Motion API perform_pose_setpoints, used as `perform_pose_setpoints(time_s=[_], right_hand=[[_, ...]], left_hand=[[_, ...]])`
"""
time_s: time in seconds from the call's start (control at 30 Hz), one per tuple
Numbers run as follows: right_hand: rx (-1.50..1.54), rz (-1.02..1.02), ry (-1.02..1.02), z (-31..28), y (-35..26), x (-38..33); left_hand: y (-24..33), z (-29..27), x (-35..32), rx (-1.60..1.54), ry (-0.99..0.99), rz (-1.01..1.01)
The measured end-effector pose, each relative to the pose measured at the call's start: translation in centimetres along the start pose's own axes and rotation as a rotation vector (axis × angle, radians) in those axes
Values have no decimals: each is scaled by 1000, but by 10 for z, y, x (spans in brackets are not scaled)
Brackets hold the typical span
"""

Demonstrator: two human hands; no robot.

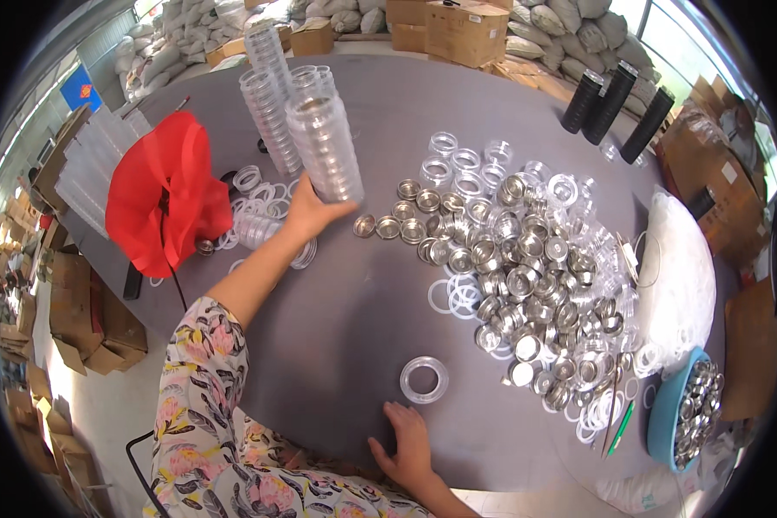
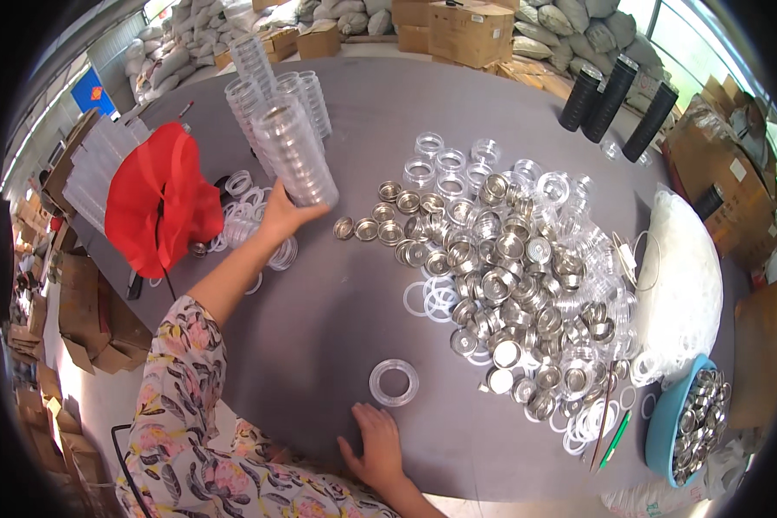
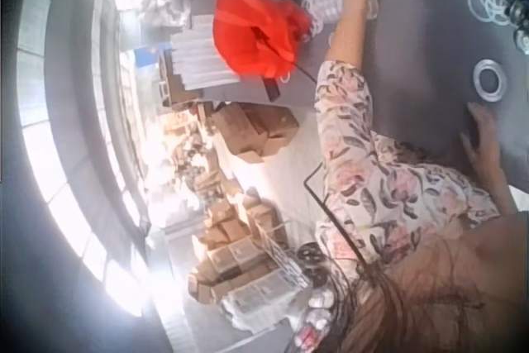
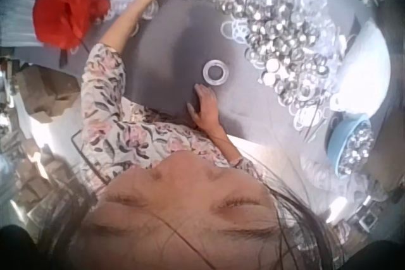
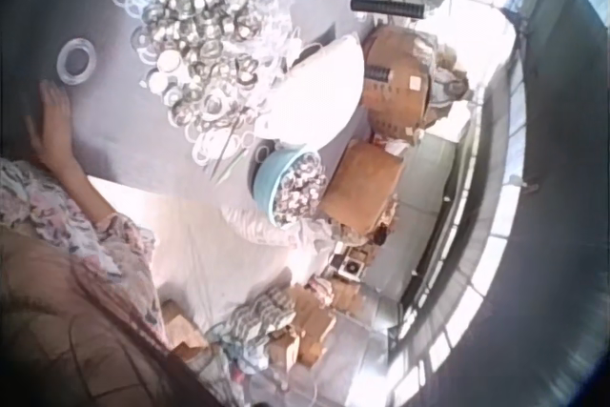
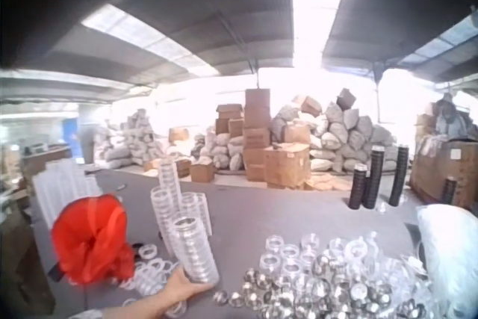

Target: The person assembles small clear plastic containers by placing metal lids and white rubber gaskets into the bodies. They handle the components one at a time, stacking the finished units on the table. Later, they use a wooden stick to press the gaskets into place within the containers.

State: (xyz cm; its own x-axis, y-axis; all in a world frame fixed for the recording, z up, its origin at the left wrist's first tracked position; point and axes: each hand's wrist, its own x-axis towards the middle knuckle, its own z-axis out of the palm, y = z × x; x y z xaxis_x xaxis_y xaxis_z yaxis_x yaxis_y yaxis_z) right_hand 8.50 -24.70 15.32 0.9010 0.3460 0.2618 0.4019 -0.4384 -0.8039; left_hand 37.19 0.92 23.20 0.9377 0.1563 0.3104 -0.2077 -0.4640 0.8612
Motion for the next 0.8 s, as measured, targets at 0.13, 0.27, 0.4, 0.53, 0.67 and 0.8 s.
perform_pose_setpoints(time_s=[0.13, 0.27, 0.4, 0.53, 0.67, 0.8], right_hand=[[24, 64, -19, -1, -2, 2], [81, 86, 4, 1, 3, 2], [78, 159, 6, 8, 4, -3], [87, 109, -3, 11, 15, -6], [88, 100, 4, 13, 18, -9], [100, 83, 26, 13, 20, -10]], left_hand=[[-20, -4, 44, -56, 99, -113], [-42, 2, 70, 31, 283, -206], [-77, 12, 94, 111, 389, -225], [-133, 13, 118, 241, 474, -295], [-147, 14, 126, 244, 440, -366], [-145, 20, 127, 290, 428, -462]])
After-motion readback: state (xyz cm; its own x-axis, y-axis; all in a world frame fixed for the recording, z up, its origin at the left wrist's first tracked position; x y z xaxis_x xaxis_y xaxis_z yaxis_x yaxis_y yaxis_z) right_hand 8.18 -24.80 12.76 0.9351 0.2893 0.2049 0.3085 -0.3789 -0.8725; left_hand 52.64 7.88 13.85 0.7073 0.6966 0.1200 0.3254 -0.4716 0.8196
